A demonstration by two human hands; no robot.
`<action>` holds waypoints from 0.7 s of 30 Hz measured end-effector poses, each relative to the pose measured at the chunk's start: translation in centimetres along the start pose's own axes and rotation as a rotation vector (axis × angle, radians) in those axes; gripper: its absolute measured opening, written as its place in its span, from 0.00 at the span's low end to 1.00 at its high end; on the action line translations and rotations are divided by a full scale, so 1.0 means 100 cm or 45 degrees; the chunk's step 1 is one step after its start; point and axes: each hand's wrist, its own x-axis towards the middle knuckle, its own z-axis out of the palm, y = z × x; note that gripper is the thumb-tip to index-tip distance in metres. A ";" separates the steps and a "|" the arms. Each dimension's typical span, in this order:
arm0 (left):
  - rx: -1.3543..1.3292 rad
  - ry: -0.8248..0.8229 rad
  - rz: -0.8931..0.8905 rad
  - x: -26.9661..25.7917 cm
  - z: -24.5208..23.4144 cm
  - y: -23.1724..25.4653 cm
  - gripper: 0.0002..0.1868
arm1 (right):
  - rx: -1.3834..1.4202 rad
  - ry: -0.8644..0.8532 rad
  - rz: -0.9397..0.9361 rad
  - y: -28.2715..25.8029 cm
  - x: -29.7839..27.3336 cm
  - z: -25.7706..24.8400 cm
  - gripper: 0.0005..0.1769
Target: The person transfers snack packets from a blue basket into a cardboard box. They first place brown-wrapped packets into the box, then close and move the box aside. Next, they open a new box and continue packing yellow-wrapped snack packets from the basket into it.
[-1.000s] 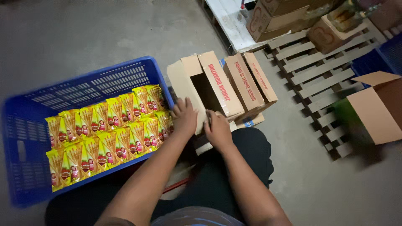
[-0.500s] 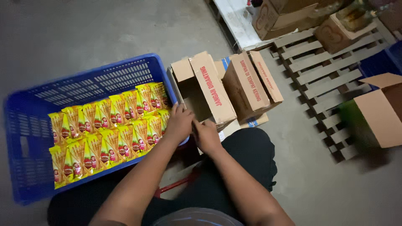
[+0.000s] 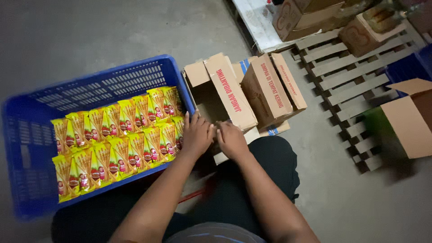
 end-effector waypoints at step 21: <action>-0.025 0.048 0.009 -0.006 -0.002 0.000 0.20 | 0.717 0.213 0.612 0.094 0.005 0.000 0.27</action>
